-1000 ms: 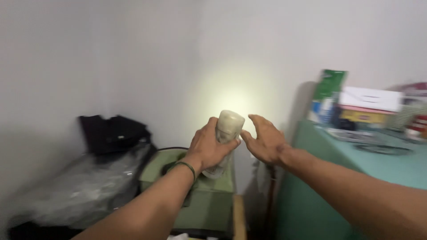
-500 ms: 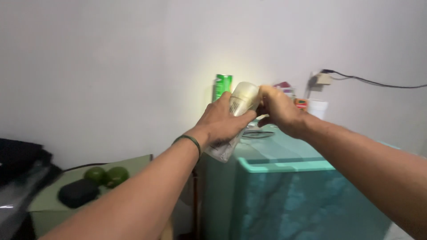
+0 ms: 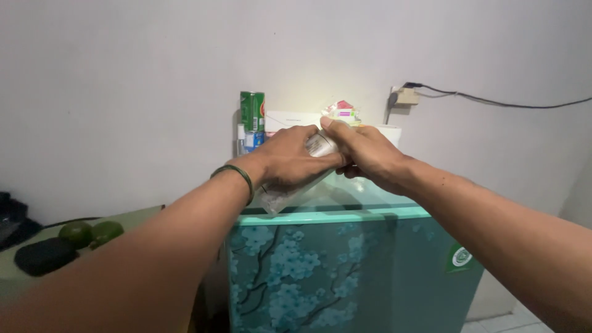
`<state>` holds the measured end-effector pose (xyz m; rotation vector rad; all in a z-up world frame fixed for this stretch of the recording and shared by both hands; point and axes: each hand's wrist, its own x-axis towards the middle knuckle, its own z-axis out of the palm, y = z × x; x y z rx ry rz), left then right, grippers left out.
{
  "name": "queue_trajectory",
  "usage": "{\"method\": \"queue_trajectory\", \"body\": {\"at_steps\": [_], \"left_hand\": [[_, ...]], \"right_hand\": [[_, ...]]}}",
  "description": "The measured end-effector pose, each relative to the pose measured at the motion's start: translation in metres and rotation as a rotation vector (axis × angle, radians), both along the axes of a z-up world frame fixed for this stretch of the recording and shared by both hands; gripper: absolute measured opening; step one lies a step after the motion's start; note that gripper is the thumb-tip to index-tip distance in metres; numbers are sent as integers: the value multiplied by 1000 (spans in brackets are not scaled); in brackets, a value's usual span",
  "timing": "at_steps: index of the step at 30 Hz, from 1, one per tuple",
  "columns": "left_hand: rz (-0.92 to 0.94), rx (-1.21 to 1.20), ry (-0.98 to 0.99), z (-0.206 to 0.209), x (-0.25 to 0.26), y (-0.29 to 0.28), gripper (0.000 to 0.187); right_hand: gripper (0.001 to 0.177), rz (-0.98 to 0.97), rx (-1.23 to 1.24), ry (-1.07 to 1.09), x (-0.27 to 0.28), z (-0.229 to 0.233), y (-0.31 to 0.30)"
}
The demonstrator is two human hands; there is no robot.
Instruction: Wiping the top surface of a mini-fridge and organizing various small items.
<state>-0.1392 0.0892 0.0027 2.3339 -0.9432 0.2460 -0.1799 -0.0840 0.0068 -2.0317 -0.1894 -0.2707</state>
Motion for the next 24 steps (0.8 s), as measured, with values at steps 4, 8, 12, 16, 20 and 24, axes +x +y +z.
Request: {"method": "queue_trajectory", "body": {"at_steps": [4, 8, 12, 16, 20, 24], "left_hand": [[19, 26, 47, 1, 1, 6, 85], [-20, 35, 63, 1, 5, 16, 78], [-80, 3, 63, 2, 34, 28, 68], [-50, -38, 82, 6, 47, 40, 66], [29, -23, 163, 7, 45, 54, 68], [77, 7, 189, 3, 43, 63, 70]], "right_hand": [[53, 29, -29, 3, 17, -3, -5], [56, 87, -80, -57, 37, -12, -4], [51, 215, 13, -86, 63, -11, 5], [50, 214, 64, -85, 86, -6, 22], [46, 238, 67, -61, 98, -7, 33], [42, 288, 86, 14, 99, -9, 42]]}}
